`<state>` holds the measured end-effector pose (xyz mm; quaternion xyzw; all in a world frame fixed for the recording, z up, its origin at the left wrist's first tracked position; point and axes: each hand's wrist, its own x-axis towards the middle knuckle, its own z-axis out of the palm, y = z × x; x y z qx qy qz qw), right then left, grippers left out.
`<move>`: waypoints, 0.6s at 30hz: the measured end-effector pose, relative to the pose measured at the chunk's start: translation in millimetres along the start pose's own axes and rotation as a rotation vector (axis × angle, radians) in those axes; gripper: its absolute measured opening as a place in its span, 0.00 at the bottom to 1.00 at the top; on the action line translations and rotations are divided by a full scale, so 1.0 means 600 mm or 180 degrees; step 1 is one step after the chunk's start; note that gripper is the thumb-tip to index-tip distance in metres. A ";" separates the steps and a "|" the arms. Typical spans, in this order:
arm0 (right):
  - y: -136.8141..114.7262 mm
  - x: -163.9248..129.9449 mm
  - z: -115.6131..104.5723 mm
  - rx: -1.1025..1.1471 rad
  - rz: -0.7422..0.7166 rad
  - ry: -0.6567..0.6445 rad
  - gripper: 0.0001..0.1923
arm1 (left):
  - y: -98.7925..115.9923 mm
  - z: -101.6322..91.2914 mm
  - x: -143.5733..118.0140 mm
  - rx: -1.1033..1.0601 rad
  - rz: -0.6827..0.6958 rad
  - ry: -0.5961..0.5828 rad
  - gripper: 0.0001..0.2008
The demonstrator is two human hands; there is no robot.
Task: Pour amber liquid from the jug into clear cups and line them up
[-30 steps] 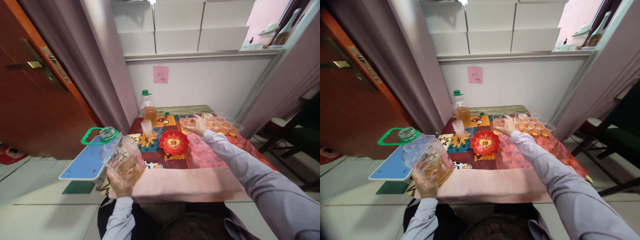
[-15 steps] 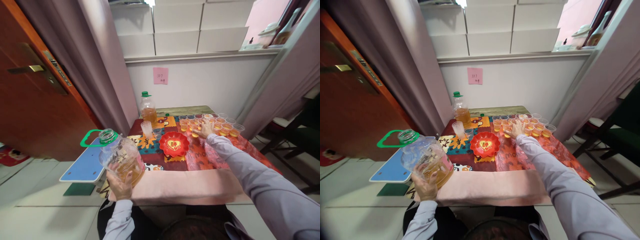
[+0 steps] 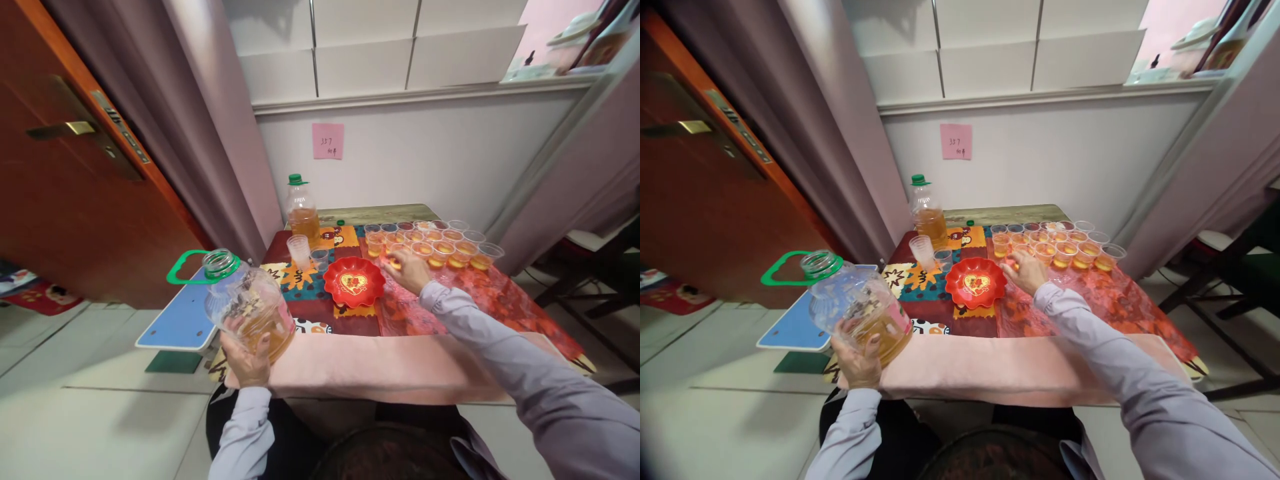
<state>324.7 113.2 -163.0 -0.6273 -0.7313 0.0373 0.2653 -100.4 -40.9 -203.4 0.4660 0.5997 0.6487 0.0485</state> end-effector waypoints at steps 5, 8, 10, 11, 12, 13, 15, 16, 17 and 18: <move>-0.036 -0.032 0.060 0.0097 0.0290 -0.0455 0.23 | -0.011 0.002 0.000 -0.0295 0.0094 0.0156 0.49; -0.036 -0.031 0.076 0.0057 0.0344 -0.0536 0.26 | -0.015 0.000 0.000 -0.0251 0.0147 0.0129 0.48; -0.030 -0.029 0.078 0.0044 0.0315 -0.0579 0.29 | -0.014 -0.001 -0.002 -0.0242 0.0141 0.0111 0.47; -0.028 -0.028 0.077 0.0047 0.0290 -0.0595 0.30 | -0.013 -0.002 -0.004 -0.0245 0.0125 0.0098 0.47; -0.025 -0.028 0.077 0.0056 0.0264 -0.0607 0.31 | -0.011 -0.002 -0.005 -0.0241 0.0109 0.0086 0.47; -0.023 -0.027 0.076 0.0067 0.0239 -0.0615 0.31 | -0.009 -0.002 -0.006 -0.0240 0.0089 0.0080 0.47; -0.020 -0.027 0.077 0.0092 0.0200 -0.0628 0.33 | -0.007 -0.003 -0.007 -0.0258 0.0049 0.0054 0.47; -0.019 -0.027 0.077 0.0102 0.0184 -0.0637 0.33 | -0.006 -0.003 -0.007 -0.0276 0.0040 0.0041 0.47; -0.018 -0.028 0.078 0.0110 0.0165 -0.0650 0.33 | -0.005 -0.003 -0.008 -0.0296 0.0042 0.0037 0.47; -0.018 -0.029 0.078 0.0116 0.0142 -0.0667 0.33 | -0.005 -0.003 -0.008 -0.0312 0.0048 0.0034 0.47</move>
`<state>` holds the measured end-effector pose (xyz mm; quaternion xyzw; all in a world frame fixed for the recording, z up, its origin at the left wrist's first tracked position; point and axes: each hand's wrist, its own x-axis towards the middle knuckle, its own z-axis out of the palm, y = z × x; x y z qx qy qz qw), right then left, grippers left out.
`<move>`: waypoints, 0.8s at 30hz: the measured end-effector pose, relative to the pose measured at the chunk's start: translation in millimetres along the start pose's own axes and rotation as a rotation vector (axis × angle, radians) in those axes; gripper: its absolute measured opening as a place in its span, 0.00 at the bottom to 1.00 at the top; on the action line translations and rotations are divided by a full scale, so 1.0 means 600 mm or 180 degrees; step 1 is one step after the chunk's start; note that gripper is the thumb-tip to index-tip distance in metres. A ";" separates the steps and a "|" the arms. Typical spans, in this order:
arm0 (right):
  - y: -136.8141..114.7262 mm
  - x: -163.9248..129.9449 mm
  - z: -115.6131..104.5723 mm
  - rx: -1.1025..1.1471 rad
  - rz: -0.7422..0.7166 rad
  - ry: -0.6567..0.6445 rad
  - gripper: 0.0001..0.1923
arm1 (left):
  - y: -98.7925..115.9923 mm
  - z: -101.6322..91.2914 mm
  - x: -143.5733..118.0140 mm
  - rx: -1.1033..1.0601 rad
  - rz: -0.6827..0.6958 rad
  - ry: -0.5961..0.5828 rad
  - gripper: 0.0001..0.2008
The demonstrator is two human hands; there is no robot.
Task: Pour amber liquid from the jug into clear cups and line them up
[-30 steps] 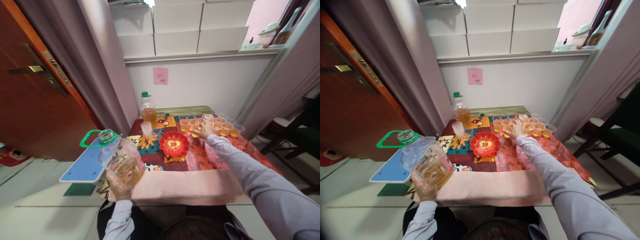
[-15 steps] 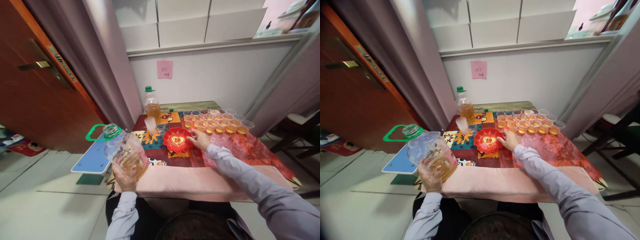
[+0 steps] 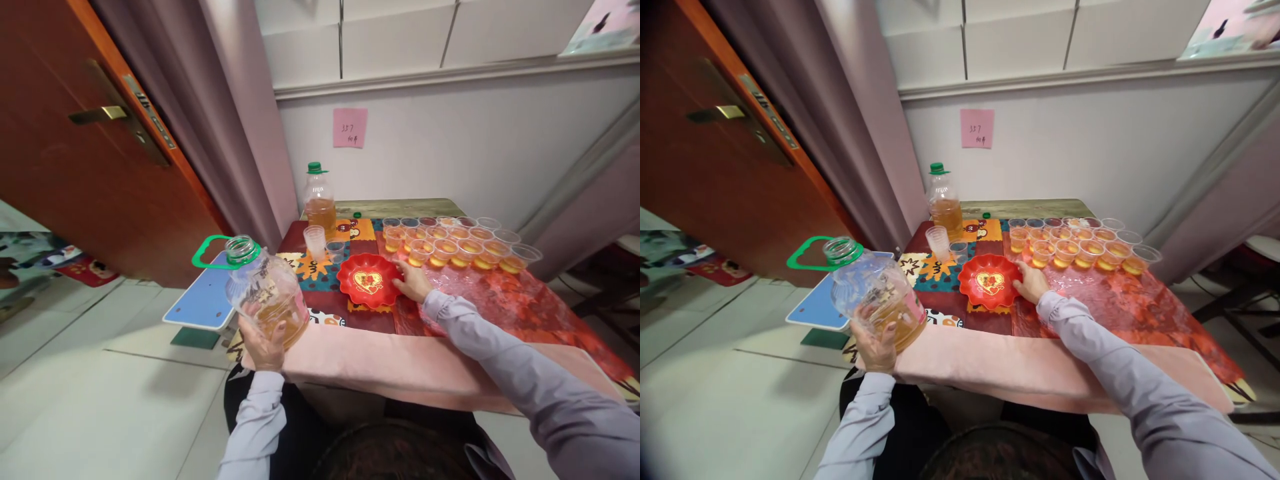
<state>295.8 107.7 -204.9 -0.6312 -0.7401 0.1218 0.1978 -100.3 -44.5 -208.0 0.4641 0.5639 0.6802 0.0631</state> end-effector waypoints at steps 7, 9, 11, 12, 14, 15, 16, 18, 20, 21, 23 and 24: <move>-0.008 0.013 -0.031 -0.0101 -0.0152 0.0075 0.36 | 0.001 -0.002 -0.005 -0.0014 0.0010 0.0011 0.48; -0.031 0.036 -0.050 -0.0145 -0.0207 0.0258 0.36 | 0.000 -0.002 -0.006 -0.0009 -0.0001 0.0015 0.48; -0.070 0.067 -0.063 -0.0088 -0.0364 0.0342 0.34 | -0.001 -0.003 -0.007 -0.0021 -0.0036 0.0034 0.49; -0.096 0.085 -0.066 -0.0050 -0.0473 0.0327 0.34 | -0.002 -0.004 -0.008 -0.0032 -0.0058 0.0031 0.49; -0.151 0.120 -0.061 -0.0080 -0.0639 0.0225 0.34 | -0.004 -0.005 -0.008 -0.0052 -0.0074 0.0022 0.48; -0.179 0.136 -0.054 -0.0142 -0.0669 0.0138 0.35 | -0.005 -0.005 -0.009 -0.0053 -0.0069 0.0012 0.48; -0.204 0.151 -0.044 -0.0210 -0.0661 0.0045 0.36 | -0.006 -0.006 -0.009 -0.0045 -0.0050 0.0014 0.47; -0.246 0.173 -0.019 -0.0314 -0.0591 -0.0107 0.38 | -0.007 -0.008 -0.010 -0.0018 -0.0009 0.0039 0.47; -0.272 0.187 0.007 -0.0354 -0.0520 -0.0174 0.37 | -0.008 -0.010 -0.012 -0.0011 -0.0011 0.0022 0.47; -0.279 0.191 0.018 -0.0360 -0.0490 -0.0181 0.37 | -0.009 -0.011 -0.012 -0.0017 -0.0023 0.0013 0.48; -0.286 0.198 0.030 -0.0379 -0.0403 -0.0172 0.35 | -0.010 -0.012 -0.013 -0.0033 -0.0032 -0.0018 0.48; -0.285 0.201 0.031 -0.0385 -0.0353 -0.0145 0.33 | -0.012 -0.012 -0.014 -0.0035 -0.0017 -0.0017 0.48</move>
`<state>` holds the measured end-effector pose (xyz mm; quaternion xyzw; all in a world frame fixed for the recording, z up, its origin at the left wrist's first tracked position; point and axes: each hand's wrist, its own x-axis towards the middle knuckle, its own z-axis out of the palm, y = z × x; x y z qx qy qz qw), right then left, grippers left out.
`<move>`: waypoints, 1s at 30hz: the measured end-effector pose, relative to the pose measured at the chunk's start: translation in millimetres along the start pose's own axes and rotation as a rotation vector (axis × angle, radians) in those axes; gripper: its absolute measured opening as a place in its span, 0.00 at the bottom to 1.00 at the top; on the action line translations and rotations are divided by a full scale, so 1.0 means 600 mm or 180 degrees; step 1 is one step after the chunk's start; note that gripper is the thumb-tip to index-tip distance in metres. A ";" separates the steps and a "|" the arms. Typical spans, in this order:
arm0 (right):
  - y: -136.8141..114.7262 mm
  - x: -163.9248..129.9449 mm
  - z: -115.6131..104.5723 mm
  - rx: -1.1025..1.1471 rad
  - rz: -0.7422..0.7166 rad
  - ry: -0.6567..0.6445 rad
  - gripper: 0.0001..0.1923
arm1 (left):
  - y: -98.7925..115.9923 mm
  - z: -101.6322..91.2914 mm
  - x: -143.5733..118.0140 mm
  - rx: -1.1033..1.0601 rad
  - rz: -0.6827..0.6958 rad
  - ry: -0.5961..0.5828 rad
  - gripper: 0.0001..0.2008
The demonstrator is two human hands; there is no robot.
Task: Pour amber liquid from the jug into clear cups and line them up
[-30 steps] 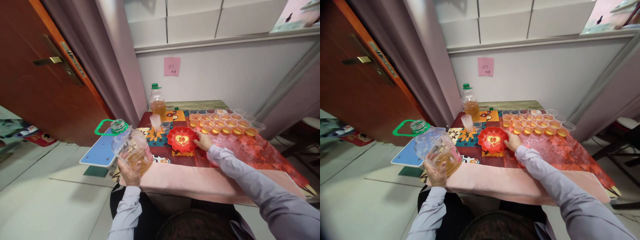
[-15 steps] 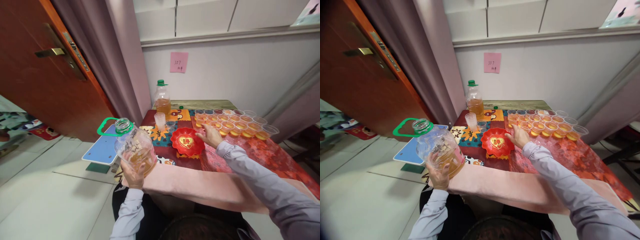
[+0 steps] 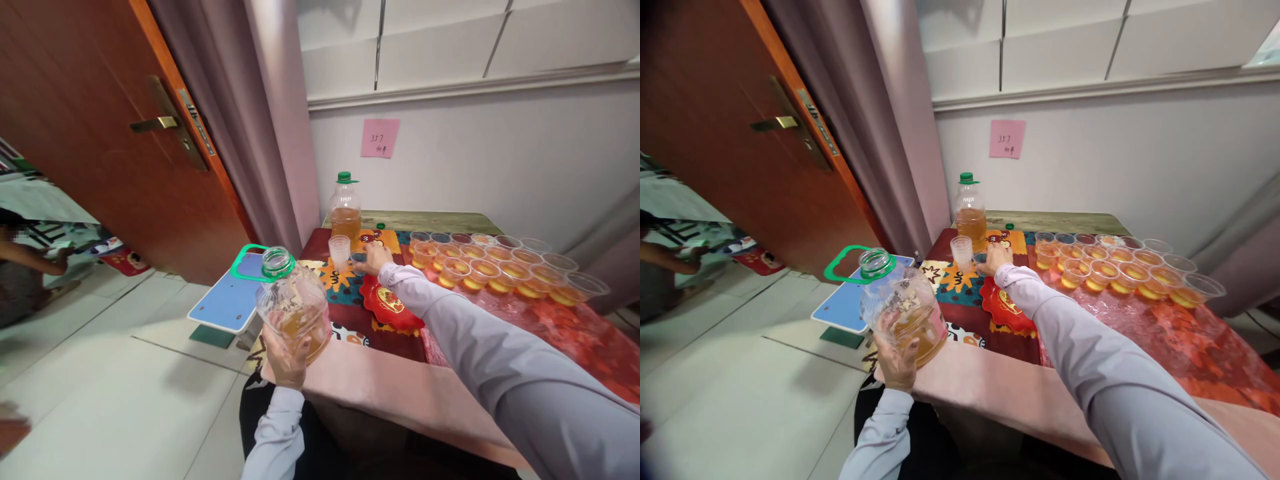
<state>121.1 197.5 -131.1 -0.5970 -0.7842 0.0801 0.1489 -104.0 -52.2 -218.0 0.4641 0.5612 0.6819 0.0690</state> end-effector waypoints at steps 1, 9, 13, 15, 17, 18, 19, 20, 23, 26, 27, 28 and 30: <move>0.004 0.002 -0.004 -0.0003 0.0050 0.0041 0.32 | -0.002 0.000 0.000 0.0002 0.0018 0.0004 0.48; 0.104 -0.078 -0.070 0.0144 -0.0398 0.0632 0.31 | 0.003 0.004 0.002 0.0040 0.0020 -0.0049 0.49; 0.143 -0.154 -0.046 0.0039 -0.0551 0.0546 0.32 | 0.014 0.007 0.006 0.0145 -0.0009 -0.0049 0.51; 0.148 -0.171 -0.029 0.0009 -0.0445 0.0475 0.33 | 0.015 0.009 0.008 0.0131 -0.0037 -0.0029 0.52; 0.147 -0.175 -0.019 0.0028 -0.0344 0.0401 0.33 | 0.015 0.010 0.010 0.0116 -0.0045 -0.0016 0.53; 0.146 -0.175 -0.018 0.0046 -0.0312 0.0369 0.35 | 0.015 0.010 0.011 0.0113 -0.0045 -0.0012 0.52; 0.144 -0.175 -0.018 0.0069 -0.0282 0.0355 0.37 | 0.014 0.011 0.012 0.0106 -0.0038 -0.0013 0.52; 0.142 -0.176 -0.021 0.0095 -0.0259 0.0372 0.40 | 0.014 0.011 0.013 0.0095 -0.0026 -0.0013 0.52; 0.138 -0.199 -0.031 0.0224 -0.0236 0.0662 0.49 | 0.014 0.011 0.014 0.0092 0.0005 -0.0025 0.51; 0.138 -0.252 -0.035 0.0435 -0.0370 0.1016 0.40 | 0.015 0.011 0.014 0.0145 0.0026 0.0009 0.49; 0.138 -0.273 -0.033 0.0476 -0.0464 0.1062 0.35 | 0.016 0.011 0.015 0.0146 0.0038 0.0019 0.48; 0.138 -0.295 -0.029 0.0484 -0.0577 0.1068 0.30 | 0.016 0.012 0.015 0.0136 0.0049 0.0025 0.48; 0.138 -0.333 -0.017 0.0400 -0.0830 0.0998 0.21 | 0.015 0.013 0.016 0.0110 0.0042 0.0014 0.48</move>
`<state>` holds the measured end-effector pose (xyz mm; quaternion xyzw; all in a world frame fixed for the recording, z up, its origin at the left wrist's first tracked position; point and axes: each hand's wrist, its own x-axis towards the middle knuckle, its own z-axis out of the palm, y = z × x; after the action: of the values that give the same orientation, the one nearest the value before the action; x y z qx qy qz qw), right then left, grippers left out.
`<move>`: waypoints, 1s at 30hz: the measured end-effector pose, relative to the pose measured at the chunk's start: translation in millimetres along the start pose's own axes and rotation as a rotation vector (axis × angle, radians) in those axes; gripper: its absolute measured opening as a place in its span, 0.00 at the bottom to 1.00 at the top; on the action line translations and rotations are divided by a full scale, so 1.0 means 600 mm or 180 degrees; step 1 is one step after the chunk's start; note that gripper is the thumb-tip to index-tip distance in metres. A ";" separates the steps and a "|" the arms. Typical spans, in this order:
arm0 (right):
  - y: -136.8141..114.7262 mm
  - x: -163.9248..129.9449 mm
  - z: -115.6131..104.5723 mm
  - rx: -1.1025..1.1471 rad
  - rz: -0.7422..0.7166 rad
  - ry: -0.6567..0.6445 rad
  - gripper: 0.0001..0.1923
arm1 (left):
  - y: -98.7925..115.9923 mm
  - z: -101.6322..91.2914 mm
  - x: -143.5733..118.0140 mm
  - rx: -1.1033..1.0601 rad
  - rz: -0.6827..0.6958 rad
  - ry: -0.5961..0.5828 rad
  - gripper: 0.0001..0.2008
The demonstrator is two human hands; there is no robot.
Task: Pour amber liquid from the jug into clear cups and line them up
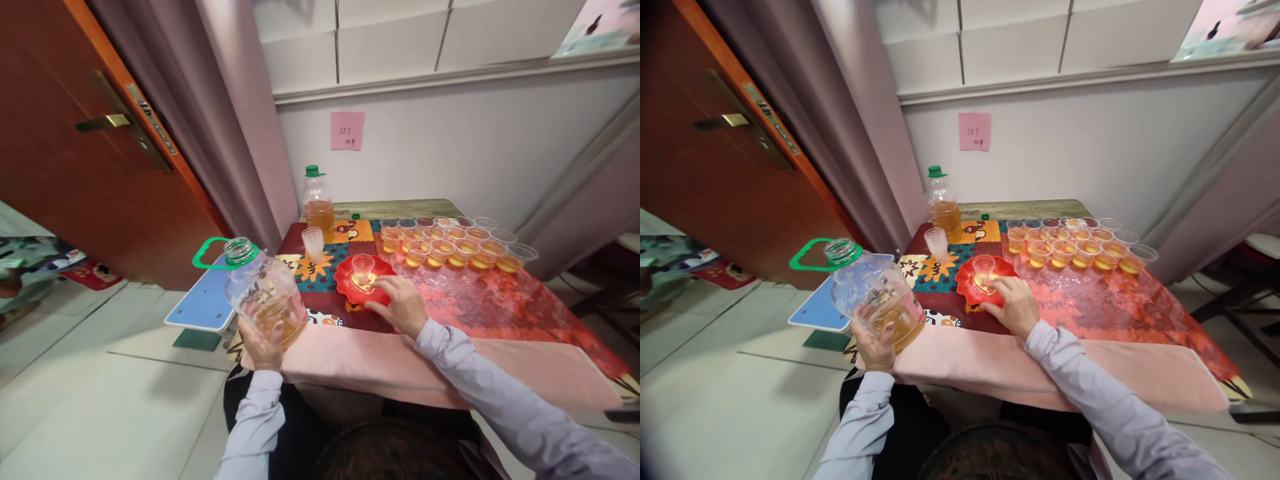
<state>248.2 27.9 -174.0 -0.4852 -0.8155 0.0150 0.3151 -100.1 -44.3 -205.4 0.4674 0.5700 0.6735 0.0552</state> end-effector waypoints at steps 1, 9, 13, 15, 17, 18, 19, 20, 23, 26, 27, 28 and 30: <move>-0.003 -0.015 0.003 -0.0048 -0.0124 -0.0068 0.18 | -0.001 0.000 0.001 -0.0016 -0.0020 -0.0009 0.48; -0.006 -0.030 0.033 -0.0367 -0.0551 -0.0339 0.13 | -0.002 -0.006 0.002 -0.0035 -0.0113 -0.0019 0.48; -0.005 -0.026 0.035 -0.0231 -0.0542 -0.0322 0.11 | 0.004 -0.019 0.008 0.0002 -0.0365 -0.0288 0.54; -0.010 -0.028 0.028 -0.0007 -0.0468 -0.0241 0.08 | 0.010 -0.022 0.013 0.0022 -0.0471 -0.0360 0.57; -0.022 -0.034 0.016 0.0270 -0.0261 -0.0059 0.13 | 0.018 -0.020 0.020 0.0048 -0.0529 -0.0324 0.58; -0.031 -0.039 0.009 0.0429 -0.0106 0.0048 0.16 | 0.023 -0.018 0.024 0.0072 -0.0541 -0.0310 0.57; -0.042 -0.045 0.002 0.0610 0.0059 0.0137 0.18 | 0.028 -0.017 0.028 0.0110 -0.0535 -0.0299 0.56; -0.053 -0.052 -0.005 0.0811 0.0208 0.0195 0.18 | 0.033 -0.015 0.032 0.0157 -0.0519 -0.0296 0.55; -0.083 -0.074 -0.017 0.1383 0.0469 0.0177 0.15 | 0.046 -0.014 0.046 0.0251 -0.0502 -0.0328 0.50; -0.096 -0.089 -0.017 0.1688 0.0600 0.0122 0.10 | 0.061 -0.011 0.060 0.0330 -0.0550 -0.0428 0.46; -0.097 -0.090 -0.017 0.1777 0.0661 0.0102 0.08 | 0.067 -0.009 0.064 0.0399 -0.0554 -0.0480 0.45; -0.097 -0.090 -0.017 0.1883 0.0737 0.0071 0.08 | 0.075 -0.006 0.068 0.0485 -0.0541 -0.0542 0.44; -0.098 -0.083 -0.019 0.2165 0.0925 -0.0053 0.08 | 0.096 0.002 0.077 0.0656 -0.0473 -0.0726 0.44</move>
<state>224.7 -46.4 -170.2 -0.4634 -0.6890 0.3338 0.4463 -98.7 -35.2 -132.5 0.5006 0.6591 0.5481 0.1209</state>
